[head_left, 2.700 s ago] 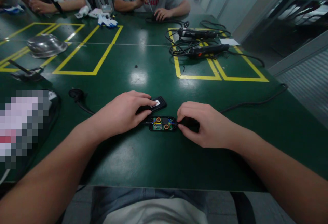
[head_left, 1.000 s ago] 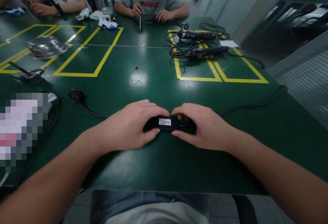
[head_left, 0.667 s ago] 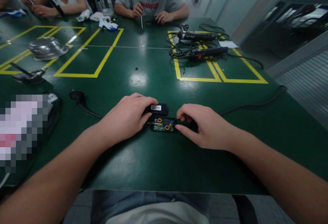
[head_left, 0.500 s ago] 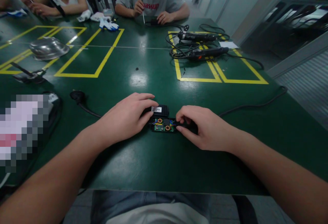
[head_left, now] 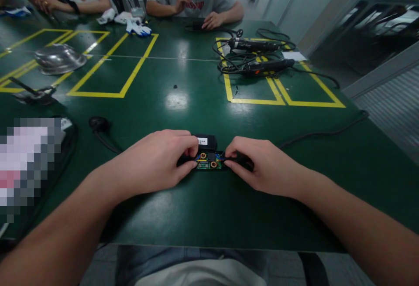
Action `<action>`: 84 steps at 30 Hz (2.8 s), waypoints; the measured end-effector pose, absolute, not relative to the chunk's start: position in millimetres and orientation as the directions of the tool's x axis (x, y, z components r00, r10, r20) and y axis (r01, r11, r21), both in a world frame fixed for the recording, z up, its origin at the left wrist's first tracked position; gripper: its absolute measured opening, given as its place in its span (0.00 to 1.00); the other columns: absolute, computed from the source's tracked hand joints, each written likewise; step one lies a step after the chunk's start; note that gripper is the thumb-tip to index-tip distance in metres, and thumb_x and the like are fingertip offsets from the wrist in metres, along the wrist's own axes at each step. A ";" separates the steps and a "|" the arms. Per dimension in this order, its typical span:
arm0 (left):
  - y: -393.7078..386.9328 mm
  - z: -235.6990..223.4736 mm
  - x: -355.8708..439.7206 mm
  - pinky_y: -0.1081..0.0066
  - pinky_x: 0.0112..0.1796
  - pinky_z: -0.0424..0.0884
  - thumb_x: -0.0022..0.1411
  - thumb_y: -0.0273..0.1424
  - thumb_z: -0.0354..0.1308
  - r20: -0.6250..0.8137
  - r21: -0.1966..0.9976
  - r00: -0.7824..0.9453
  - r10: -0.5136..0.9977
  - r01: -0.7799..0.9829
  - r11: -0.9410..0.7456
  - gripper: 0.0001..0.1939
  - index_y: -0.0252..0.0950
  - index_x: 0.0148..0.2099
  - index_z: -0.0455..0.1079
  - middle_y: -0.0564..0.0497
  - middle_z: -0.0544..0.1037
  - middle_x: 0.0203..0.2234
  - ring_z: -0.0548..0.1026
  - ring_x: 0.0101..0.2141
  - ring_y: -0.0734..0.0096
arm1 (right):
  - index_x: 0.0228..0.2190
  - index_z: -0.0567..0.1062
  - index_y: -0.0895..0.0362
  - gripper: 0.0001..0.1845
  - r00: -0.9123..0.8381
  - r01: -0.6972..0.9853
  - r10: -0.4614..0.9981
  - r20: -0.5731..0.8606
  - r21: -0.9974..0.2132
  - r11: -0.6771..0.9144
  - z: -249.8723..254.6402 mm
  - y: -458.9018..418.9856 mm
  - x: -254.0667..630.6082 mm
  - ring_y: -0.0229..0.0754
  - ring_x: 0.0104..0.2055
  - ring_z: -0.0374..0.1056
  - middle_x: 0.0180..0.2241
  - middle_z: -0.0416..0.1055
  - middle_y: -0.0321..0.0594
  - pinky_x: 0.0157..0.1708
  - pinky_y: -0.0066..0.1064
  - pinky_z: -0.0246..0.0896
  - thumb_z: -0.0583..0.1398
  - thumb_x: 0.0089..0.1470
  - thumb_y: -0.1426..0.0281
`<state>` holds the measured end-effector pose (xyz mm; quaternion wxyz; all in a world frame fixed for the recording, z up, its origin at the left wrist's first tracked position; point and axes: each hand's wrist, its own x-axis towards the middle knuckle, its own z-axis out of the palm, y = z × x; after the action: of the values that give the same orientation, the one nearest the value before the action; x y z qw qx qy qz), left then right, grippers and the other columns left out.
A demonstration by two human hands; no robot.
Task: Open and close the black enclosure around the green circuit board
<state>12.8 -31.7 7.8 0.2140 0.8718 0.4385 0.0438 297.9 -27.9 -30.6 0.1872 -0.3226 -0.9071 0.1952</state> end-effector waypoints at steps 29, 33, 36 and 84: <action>-30.0 13.4 9.3 0.68 0.32 0.62 0.66 0.26 0.61 -0.147 0.461 0.650 0.745 0.711 -0.530 0.05 0.41 0.36 0.73 0.54 0.80 0.30 0.75 0.29 0.68 | 0.36 0.72 0.53 0.06 -0.754 0.473 0.623 0.208 -0.487 0.734 -24.8 -24.2 300.6 0.45 0.38 0.73 0.36 0.79 0.42 0.39 0.36 0.67 0.61 0.65 0.75; -30.7 12.3 9.9 0.67 0.33 0.65 0.64 0.26 0.62 -0.121 0.405 0.638 0.760 0.731 -0.550 0.04 0.40 0.36 0.72 0.52 0.80 0.34 0.76 0.32 0.66 | 0.35 0.72 0.52 0.07 -0.759 0.459 0.622 0.194 -0.518 0.721 -22.6 -23.1 300.0 0.46 0.38 0.73 0.36 0.80 0.41 0.40 0.37 0.68 0.62 0.65 0.76; -31.1 11.4 10.8 0.66 0.34 0.69 0.65 0.28 0.61 -0.101 0.386 0.643 0.759 0.728 -0.566 0.02 0.40 0.37 0.72 0.50 0.79 0.37 0.77 0.34 0.64 | 0.35 0.73 0.52 0.07 -0.764 0.460 0.611 0.208 -0.488 0.742 -23.9 -23.7 299.7 0.47 0.38 0.73 0.36 0.80 0.41 0.40 0.38 0.67 0.62 0.65 0.75; -35.9 7.6 17.5 0.64 0.46 0.74 0.70 0.28 0.66 0.002 0.481 0.710 0.704 0.617 -0.623 0.13 0.41 0.56 0.81 0.49 0.83 0.46 0.81 0.45 0.62 | 0.48 0.79 0.54 0.12 -0.739 0.408 0.585 0.333 -0.470 0.783 -29.2 -23.7 296.8 0.52 0.47 0.77 0.46 0.82 0.48 0.48 0.45 0.75 0.70 0.65 0.67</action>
<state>17.5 -35.9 7.6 0.2290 0.8958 0.3688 0.0956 296.8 -23.7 -29.2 0.2376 -0.2719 -0.9137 0.1862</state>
